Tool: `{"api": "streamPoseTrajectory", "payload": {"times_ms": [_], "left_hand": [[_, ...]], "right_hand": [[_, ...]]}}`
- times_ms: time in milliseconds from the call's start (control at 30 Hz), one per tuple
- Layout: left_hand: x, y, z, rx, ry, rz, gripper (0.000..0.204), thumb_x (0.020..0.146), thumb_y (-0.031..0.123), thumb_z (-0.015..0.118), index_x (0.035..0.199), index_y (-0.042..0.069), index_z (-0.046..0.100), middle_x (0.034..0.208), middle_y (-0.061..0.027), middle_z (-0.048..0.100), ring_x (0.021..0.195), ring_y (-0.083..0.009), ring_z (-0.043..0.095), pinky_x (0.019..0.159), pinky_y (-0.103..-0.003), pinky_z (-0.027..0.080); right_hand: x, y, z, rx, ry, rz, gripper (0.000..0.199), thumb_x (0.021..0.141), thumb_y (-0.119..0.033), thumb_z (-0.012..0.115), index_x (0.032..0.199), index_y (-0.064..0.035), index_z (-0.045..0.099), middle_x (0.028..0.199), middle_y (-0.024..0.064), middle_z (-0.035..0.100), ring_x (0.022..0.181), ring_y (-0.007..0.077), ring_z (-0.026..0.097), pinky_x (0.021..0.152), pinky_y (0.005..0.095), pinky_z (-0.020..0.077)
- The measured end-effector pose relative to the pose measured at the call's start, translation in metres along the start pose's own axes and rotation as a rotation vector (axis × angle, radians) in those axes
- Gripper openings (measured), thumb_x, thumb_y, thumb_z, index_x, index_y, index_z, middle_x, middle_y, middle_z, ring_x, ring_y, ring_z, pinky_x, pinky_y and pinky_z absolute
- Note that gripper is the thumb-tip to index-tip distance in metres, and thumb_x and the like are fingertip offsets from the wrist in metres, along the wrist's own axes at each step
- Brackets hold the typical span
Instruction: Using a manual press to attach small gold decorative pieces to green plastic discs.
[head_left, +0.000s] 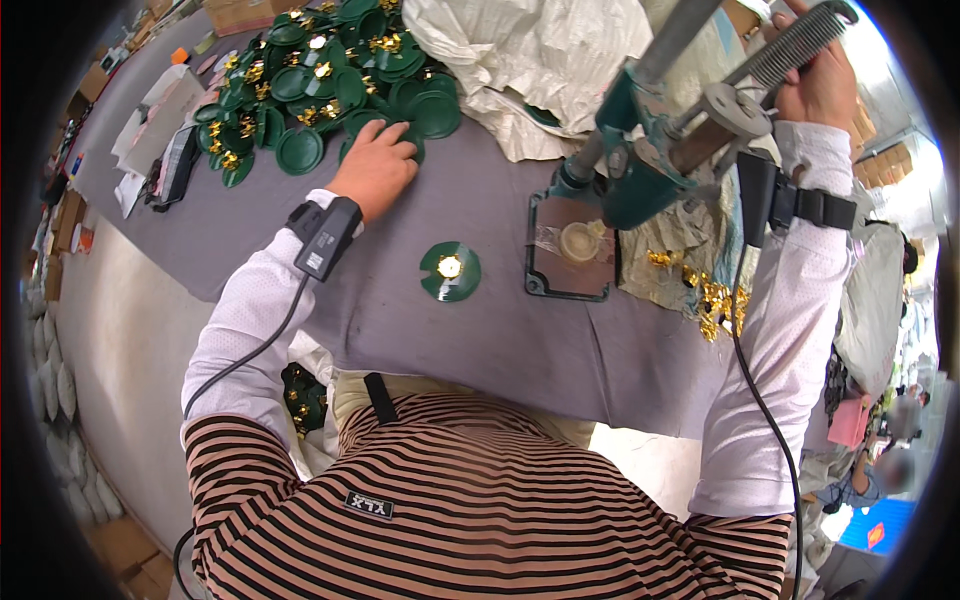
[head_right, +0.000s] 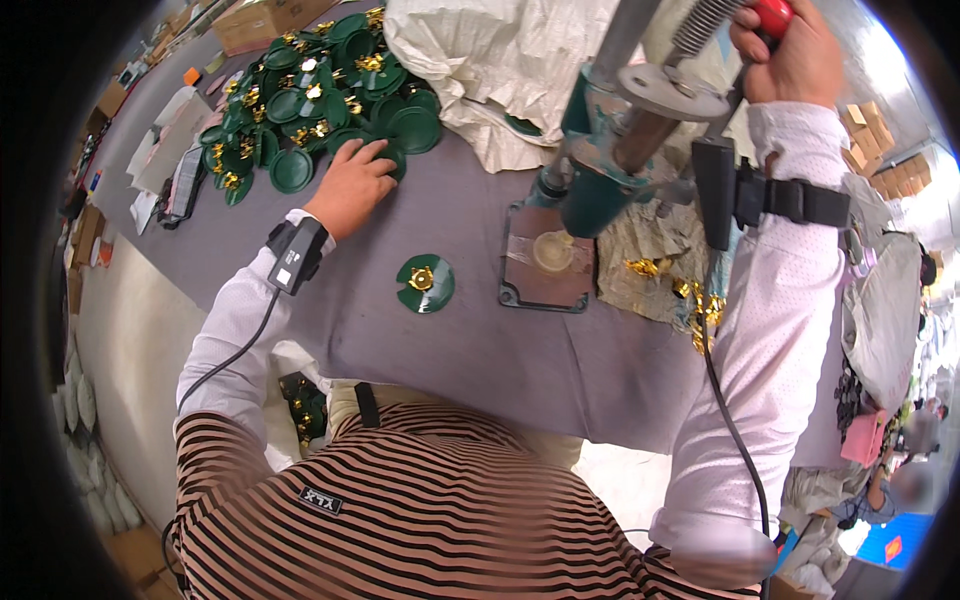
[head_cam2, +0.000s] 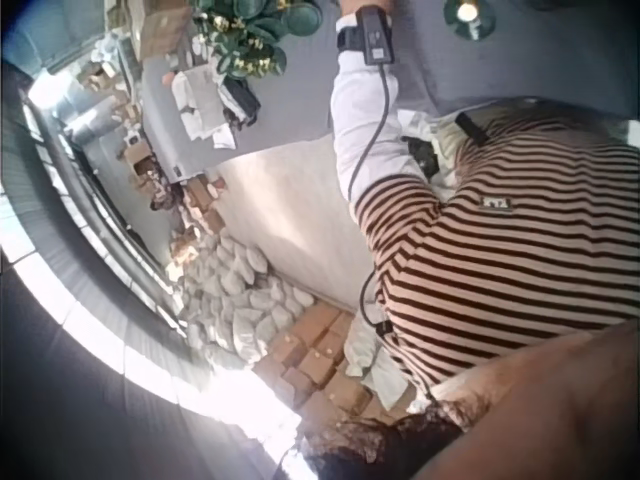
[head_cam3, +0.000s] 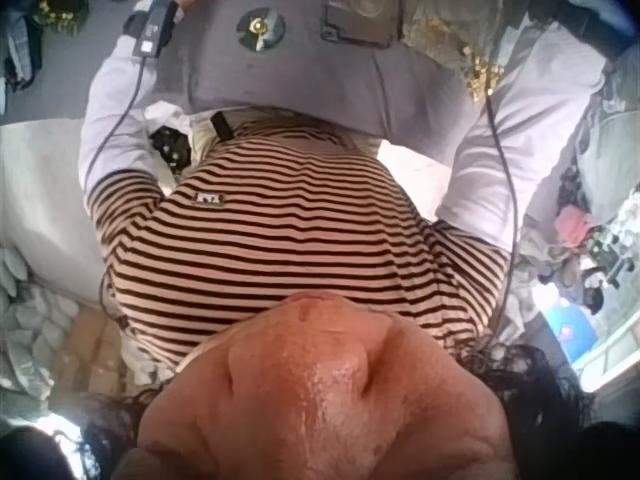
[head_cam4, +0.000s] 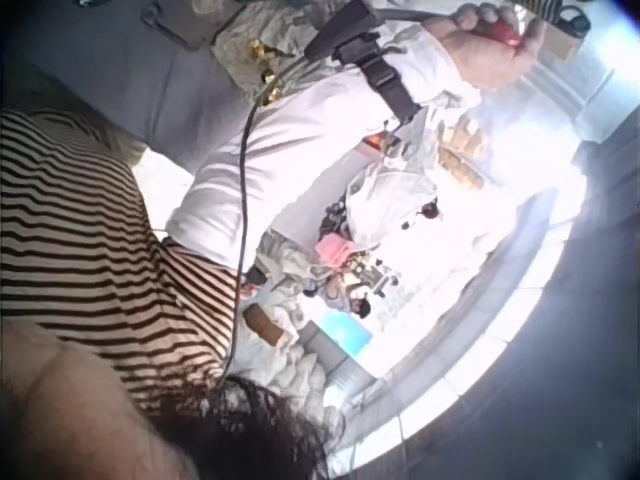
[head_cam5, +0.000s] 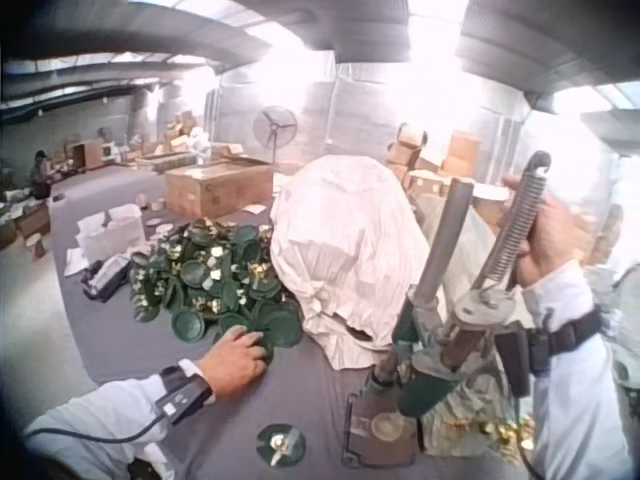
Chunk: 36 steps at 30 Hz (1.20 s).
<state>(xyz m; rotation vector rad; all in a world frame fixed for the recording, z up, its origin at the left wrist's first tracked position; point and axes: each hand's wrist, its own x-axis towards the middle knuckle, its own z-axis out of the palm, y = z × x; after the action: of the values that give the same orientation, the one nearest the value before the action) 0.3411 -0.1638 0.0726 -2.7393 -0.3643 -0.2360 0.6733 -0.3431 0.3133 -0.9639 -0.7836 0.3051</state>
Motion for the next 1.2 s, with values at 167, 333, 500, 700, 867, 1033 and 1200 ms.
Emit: {"api": "streamPoseTrajectory", "payload": {"times_ms": [167,333,500,700,867,1033,1200], "left_hand": [[0.037,0.067,-0.032,-0.969,0.199,-0.274,0.037,0.071,0.004,0.073,0.107,0.009,0.067,0.107,-0.0061,0.065,0.104,-0.0232,0.062,0.085,-0.034,0.048],[0.061,0.16,-0.022,-1.742,0.021,-0.531,0.036,0.074,0.005,0.077,0.108,0.003,0.066,0.1,-0.0038,0.063,0.071,-0.0103,0.047,0.069,-0.026,0.047],[0.066,0.187,-0.018,-1.209,0.435,-0.425,0.035,0.069,0.014,0.082,0.099,0.001,0.07,0.105,-0.0104,0.061,0.081,-0.0233,0.058,0.076,-0.032,0.05],[0.082,0.196,-0.018,-0.92,0.435,-0.446,0.03,0.071,0.021,0.083,0.093,0.004,0.071,0.103,-0.0104,0.065,0.096,-0.0303,0.058,0.086,-0.038,0.047],[0.094,0.2,-0.023,-0.952,0.347,-0.473,0.035,0.07,0.024,0.083,0.095,0.003,0.071,0.104,-0.0111,0.065,0.101,-0.0315,0.056,0.09,-0.039,0.045],[0.081,0.193,-0.036,-0.942,0.427,-0.425,0.047,0.071,0.021,0.082,0.111,0.004,0.065,0.104,-0.0125,0.065,0.103,-0.0323,0.057,0.09,-0.04,0.046],[0.088,0.196,-0.042,-1.206,0.224,-0.41,0.066,0.069,0.014,0.082,0.127,0.006,0.054,0.105,-0.0113,0.065,0.105,-0.0321,0.057,0.09,-0.041,0.048]], "right_hand": [[0.021,0.014,-0.021,0.105,-0.11,0.065,0.018,0.097,-0.022,0.049,0.091,-0.0067,0.056,0.066,0.0025,0.054,0.046,0.0099,0.046,0.031,0.02,0.0277],[0.021,0.008,-0.021,0.063,-0.149,0.033,0.016,0.096,-0.021,0.049,0.1,-0.0055,0.052,0.072,0.0056,0.056,0.05,0.0109,0.05,0.034,0.0196,0.0321],[0.022,0.008,-0.024,0.075,-0.215,0.05,0.026,0.097,-0.02,0.045,0.112,-0.0007,0.053,0.071,0.0057,0.056,0.05,0.01,0.049,0.036,0.0189,0.0325],[0.021,0.007,-0.017,-0.01,-0.165,0.02,0.025,0.096,-0.02,0.045,0.103,-0.0005,0.059,0.068,0.0044,0.056,0.05,0.0096,0.049,0.036,0.0192,0.0321],[-0.02,-0.02,-0.029,0.034,-0.192,-0.171,0.027,0.097,-0.021,0.048,0.11,0.0001,0.059,0.068,0.0036,0.057,0.05,0.0089,0.048,0.038,0.0198,0.0335],[-0.186,-0.013,-0.083,-0.087,-0.491,-0.571,0.031,0.098,-0.031,0.043,0.072,-0.014,0.047,0.064,0.0025,0.045,0.072,0.0203,0.043,0.082,0.0416,0.0404],[-0.267,0.018,-0.137,-0.541,-0.55,-0.316,0.014,0.079,-0.01,0.056,0.074,-0.0072,0.069,0.068,0.0074,0.06,0.074,0.0255,0.059,0.102,0.0521,0.0371]]}}
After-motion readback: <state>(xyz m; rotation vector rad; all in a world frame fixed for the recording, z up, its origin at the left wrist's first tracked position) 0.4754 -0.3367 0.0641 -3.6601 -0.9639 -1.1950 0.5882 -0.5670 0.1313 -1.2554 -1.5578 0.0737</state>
